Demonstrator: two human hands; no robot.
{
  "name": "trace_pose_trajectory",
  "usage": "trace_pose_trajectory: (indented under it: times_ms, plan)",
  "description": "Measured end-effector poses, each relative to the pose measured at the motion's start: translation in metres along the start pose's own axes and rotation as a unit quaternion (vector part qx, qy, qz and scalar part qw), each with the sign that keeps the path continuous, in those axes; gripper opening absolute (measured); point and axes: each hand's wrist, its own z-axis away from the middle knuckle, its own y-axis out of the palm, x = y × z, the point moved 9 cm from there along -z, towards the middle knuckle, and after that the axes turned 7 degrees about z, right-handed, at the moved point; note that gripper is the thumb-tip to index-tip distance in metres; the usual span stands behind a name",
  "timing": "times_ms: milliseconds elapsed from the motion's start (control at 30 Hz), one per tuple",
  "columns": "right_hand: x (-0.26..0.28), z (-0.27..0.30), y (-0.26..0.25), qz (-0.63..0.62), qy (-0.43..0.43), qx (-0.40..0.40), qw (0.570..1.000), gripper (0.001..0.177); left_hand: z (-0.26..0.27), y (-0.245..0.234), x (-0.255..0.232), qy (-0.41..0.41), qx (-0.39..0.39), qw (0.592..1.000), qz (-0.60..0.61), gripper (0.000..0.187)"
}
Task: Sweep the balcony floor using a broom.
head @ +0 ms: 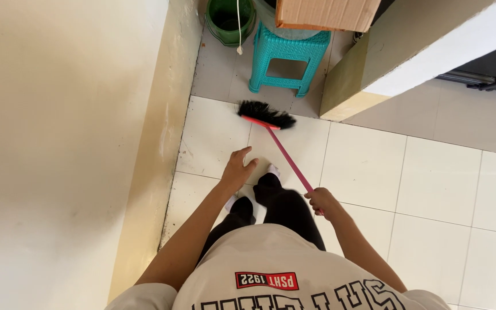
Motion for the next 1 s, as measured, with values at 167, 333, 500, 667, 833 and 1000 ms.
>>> trace_pose_trajectory:
  times_ms: [167, 333, 500, 667, 833, 1000]
  plan:
    - [0.009, 0.076, -0.017, -0.361, 0.027, 0.177, 0.915, 0.018, 0.013, 0.001, -0.002, 0.002, -0.044, 0.999, 0.004, 0.059]
    - [0.057, 0.083, -0.067, -0.585, 0.076, 0.327, 0.738, 0.015, 0.003, 0.021, 0.018, 0.011, -0.122, 0.992, -0.007, 0.057]
    - [0.134, 0.099, -0.113, -0.637, 0.05, 0.316, 0.701, 0.007, -0.004, 0.074, -0.013, -0.083, -0.095, 0.991, 0.033, 0.055]
    - [0.173, 0.064, -0.165, -0.595, -0.014, 0.299, 0.746, 0.01, -0.019, 0.136, -0.047, -0.095, -0.089, 0.989, 0.074, 0.053]
    - [0.215, -0.02, -0.205, -0.522, -0.053, 0.309, 0.793, 0.016, -0.025, 0.176, -0.077, -0.079, -0.099, 0.989, 0.082, 0.052]
    - [0.221, -0.147, -0.265, -0.034, -0.14, -0.053, 0.988, 0.02, -0.012, 0.178, -0.096, -0.091, -0.145, 0.98, 0.104, 0.047]
